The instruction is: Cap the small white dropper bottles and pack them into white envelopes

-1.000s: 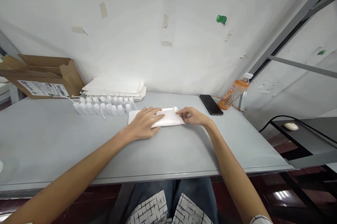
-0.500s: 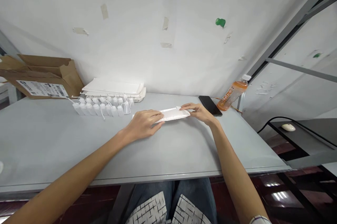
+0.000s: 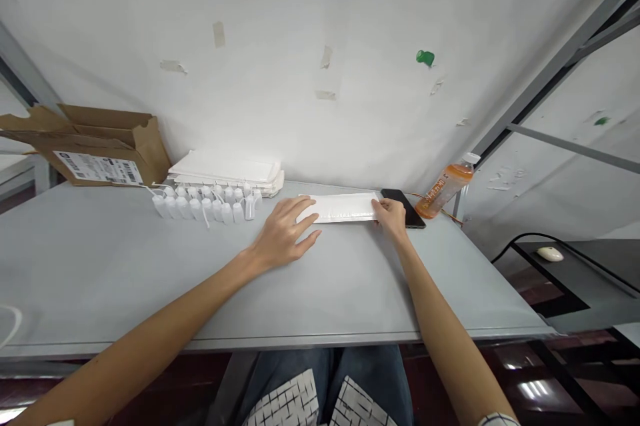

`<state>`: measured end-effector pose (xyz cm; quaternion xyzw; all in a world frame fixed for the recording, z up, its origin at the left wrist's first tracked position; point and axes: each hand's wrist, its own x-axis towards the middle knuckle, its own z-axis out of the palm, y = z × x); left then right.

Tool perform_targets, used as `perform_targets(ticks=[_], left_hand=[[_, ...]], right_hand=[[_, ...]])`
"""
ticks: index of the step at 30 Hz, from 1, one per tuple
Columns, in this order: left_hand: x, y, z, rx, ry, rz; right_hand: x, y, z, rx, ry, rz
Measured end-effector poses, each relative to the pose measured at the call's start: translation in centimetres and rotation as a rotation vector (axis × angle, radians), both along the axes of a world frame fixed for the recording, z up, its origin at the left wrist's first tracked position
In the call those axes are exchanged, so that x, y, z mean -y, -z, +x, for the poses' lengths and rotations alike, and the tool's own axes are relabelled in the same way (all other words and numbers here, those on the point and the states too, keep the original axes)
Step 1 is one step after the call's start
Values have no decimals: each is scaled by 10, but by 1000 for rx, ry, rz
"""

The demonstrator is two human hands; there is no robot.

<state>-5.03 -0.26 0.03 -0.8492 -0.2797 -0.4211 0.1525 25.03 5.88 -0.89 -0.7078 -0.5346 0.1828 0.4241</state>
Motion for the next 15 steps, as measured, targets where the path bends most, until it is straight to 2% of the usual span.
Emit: perform_targets(ticks=[4,7,11,15], left_hand=[[-2,14,0,-122,4,-211],[-3,19,0,-153,-3,-290],[-5,20,-2,-167,-7,-328],[-8,19,-6,-155,-26,-359]], right_hand=[[-7,4,-17,315,125,-99],[-19,3,-23,449,182,-112],[-36,3,-25,347,231,-144],[-39,4,-25,250,307,-126]])
